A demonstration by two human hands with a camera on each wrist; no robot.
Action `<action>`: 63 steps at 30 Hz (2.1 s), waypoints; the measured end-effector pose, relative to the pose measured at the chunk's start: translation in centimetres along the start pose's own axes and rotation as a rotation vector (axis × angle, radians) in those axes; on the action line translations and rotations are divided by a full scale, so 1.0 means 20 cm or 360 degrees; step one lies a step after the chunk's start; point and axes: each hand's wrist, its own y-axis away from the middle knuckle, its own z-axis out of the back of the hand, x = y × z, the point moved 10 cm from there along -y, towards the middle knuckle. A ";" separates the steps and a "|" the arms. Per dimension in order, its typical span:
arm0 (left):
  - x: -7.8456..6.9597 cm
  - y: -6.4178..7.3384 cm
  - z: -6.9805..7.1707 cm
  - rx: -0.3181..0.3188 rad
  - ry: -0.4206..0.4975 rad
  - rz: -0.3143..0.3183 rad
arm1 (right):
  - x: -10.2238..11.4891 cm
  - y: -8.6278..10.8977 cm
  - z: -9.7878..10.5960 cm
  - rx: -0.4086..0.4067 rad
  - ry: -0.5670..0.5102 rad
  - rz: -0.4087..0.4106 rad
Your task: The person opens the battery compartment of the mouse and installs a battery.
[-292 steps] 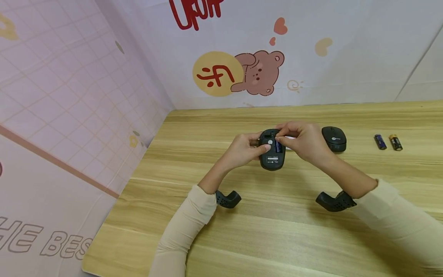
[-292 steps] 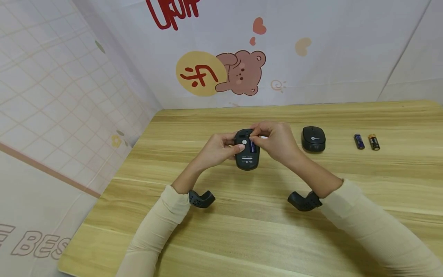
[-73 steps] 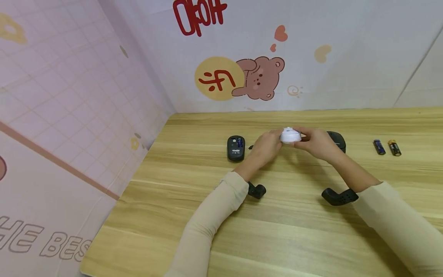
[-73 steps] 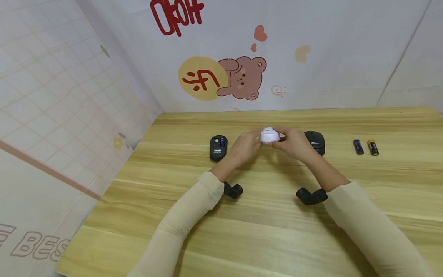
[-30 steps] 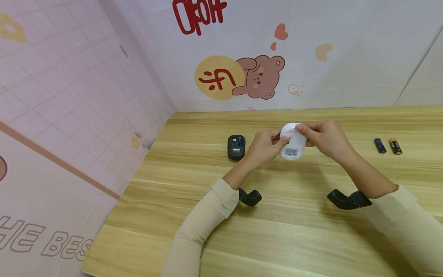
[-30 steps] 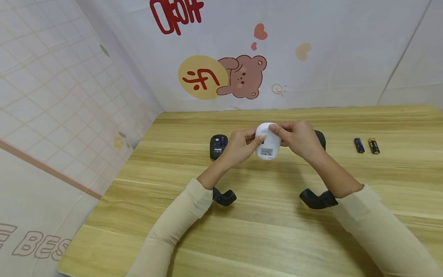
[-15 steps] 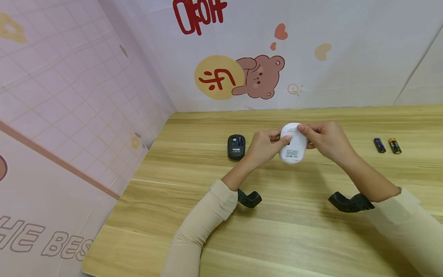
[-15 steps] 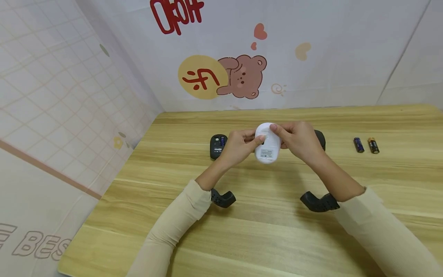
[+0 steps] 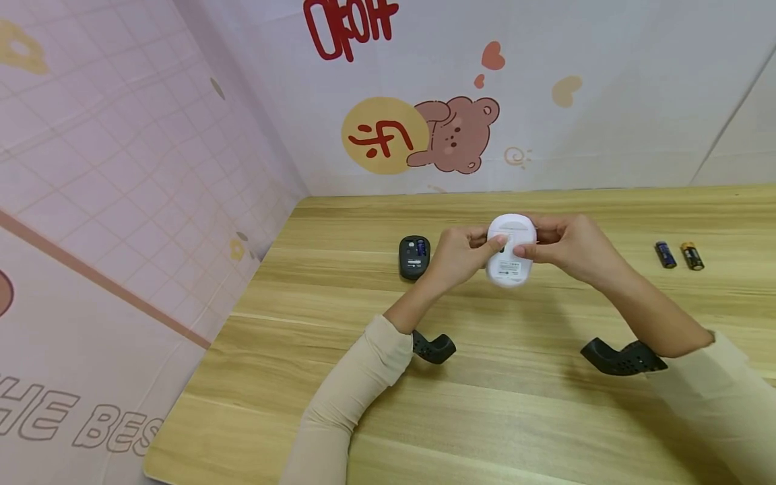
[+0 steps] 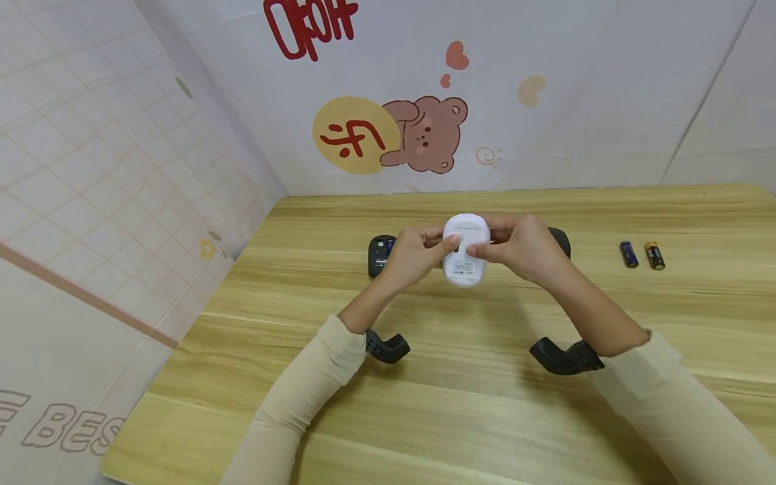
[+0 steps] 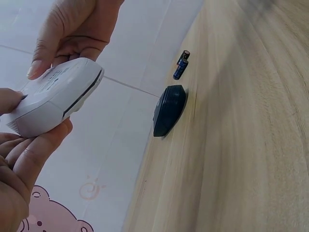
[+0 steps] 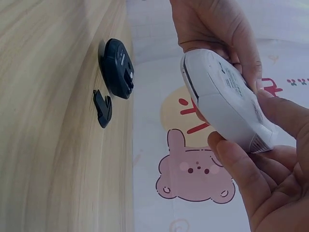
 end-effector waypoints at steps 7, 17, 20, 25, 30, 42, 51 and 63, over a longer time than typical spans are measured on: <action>0.00 0.00 -0.01 0.0009 0.0017 0.0003 | -0.01 0.00 -0.01 0.0085 0.0079 0.0038; 0.01 0.00 -0.01 0.0000 -0.0041 0.0020 | -0.03 0.00 -0.01 0.0124 0.0102 -0.0004; 0.00 0.00 -0.02 0.0005 -0.0037 0.0016 | -0.04 0.00 -0.01 0.0129 0.0106 -0.0062; 0.00 0.00 -0.02 0.0013 -0.0010 0.0015 | -0.05 0.00 -0.01 0.0117 0.0114 -0.0092; 0.00 0.00 -0.02 0.0016 -0.0008 0.0014 | -0.04 0.00 0.00 0.0121 0.0129 -0.0081; 0.02 -0.01 -0.03 0.0035 -0.0025 0.0056 | -0.06 -0.01 0.01 0.0118 0.0107 -0.0135; 0.00 0.00 -0.03 0.0036 -0.0012 0.0027 | -0.05 -0.01 0.01 0.0124 0.0099 -0.0134; 0.00 0.01 -0.03 0.0032 -0.0002 0.0005 | -0.05 -0.01 0.00 0.0109 0.0077 -0.0134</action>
